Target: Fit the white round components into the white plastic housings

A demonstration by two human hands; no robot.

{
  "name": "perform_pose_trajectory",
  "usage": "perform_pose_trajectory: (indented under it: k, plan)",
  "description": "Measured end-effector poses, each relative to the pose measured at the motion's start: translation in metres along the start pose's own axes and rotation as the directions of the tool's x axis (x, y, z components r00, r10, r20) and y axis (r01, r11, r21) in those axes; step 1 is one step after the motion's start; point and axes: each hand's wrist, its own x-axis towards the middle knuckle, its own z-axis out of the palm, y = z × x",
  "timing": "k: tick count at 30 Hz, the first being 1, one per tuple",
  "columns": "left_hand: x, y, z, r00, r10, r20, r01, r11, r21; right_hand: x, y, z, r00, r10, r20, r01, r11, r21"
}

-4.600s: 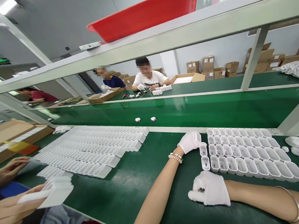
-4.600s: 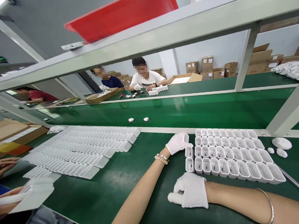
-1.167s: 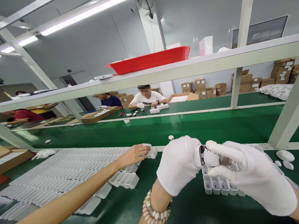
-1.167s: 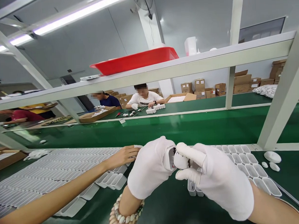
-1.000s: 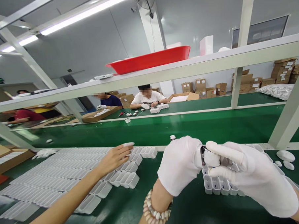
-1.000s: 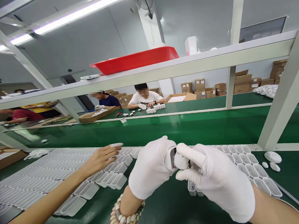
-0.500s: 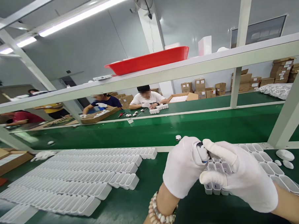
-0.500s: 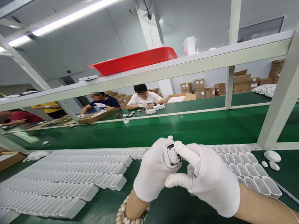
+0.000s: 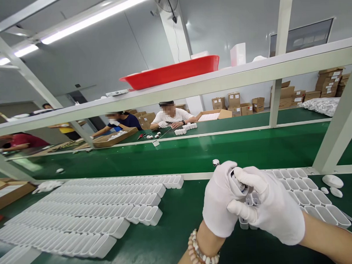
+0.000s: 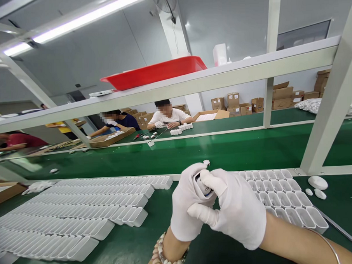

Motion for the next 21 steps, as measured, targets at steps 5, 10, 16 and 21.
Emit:
perform_pose_trajectory:
  k: [5,10,16,21]
  plan:
    - [0.004,0.004,-0.006,0.978,-0.013,0.206,0.049,0.984,-0.171,0.015,0.008,-0.016,0.860,0.488,0.151,-0.507,0.779,0.369]
    - [0.021,0.001,-0.021,0.879,-0.142,0.455,0.303,0.904,-0.301,0.028,0.016,-0.024,0.607,0.570,0.555,-0.787,0.329,0.522]
    - [0.020,-0.004,-0.014,0.901,-0.162,0.403,0.310,0.890,-0.335,0.024,0.016,-0.014,0.567,0.528,0.632,-0.805,0.194,0.561]
    - [0.016,-0.002,-0.002,0.899,-0.284,0.333,0.386,0.873,-0.299,0.026,0.018,-0.015,0.563,0.490,0.665,-0.803,0.134,0.581]
